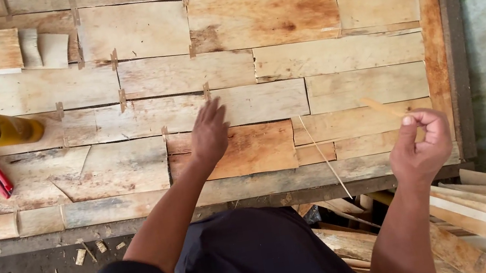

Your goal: Applying glue to thin wood strips and fitting them into gaps to assemble or repair a wooden panel.

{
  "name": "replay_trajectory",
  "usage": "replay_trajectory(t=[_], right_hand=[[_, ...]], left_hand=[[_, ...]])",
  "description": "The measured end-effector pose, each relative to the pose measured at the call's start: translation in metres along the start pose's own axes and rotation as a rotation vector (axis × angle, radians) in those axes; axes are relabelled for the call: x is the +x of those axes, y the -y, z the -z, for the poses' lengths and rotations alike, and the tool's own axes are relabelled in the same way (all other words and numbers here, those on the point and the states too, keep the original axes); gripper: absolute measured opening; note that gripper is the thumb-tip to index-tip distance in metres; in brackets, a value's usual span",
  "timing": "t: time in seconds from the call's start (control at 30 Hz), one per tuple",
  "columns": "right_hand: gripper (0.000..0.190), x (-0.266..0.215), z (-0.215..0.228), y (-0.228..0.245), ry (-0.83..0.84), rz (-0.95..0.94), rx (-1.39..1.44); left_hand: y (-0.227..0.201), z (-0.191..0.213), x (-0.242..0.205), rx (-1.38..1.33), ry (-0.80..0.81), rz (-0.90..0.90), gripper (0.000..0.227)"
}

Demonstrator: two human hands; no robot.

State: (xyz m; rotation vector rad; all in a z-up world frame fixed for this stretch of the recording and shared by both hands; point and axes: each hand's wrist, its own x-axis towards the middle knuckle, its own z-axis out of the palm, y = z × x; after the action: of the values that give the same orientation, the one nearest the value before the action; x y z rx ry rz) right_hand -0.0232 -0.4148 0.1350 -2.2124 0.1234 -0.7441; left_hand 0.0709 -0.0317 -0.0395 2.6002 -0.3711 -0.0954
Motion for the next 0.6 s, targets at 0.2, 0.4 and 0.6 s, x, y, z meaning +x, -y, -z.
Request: replay_trajectory(t=[0.2, 0.4, 0.6], right_hand=[[0.009, 0.001, -0.021, 0.003, 0.213, -0.074, 0.149], [0.004, 0.043, -0.066, 0.027, 0.596, -0.053, 0.151], [0.007, 0.093, -0.148, 0.003, 0.802, -0.027, 0.204]], left_hand=[[-0.017, -0.051, 0.073, 0.004, -0.103, -0.205, 0.036], [-0.084, -0.013, 0.098, -0.797, 0.019, 0.089, 0.027], [-0.074, -0.045, 0.088, -1.158, 0.113, 0.131, 0.045]])
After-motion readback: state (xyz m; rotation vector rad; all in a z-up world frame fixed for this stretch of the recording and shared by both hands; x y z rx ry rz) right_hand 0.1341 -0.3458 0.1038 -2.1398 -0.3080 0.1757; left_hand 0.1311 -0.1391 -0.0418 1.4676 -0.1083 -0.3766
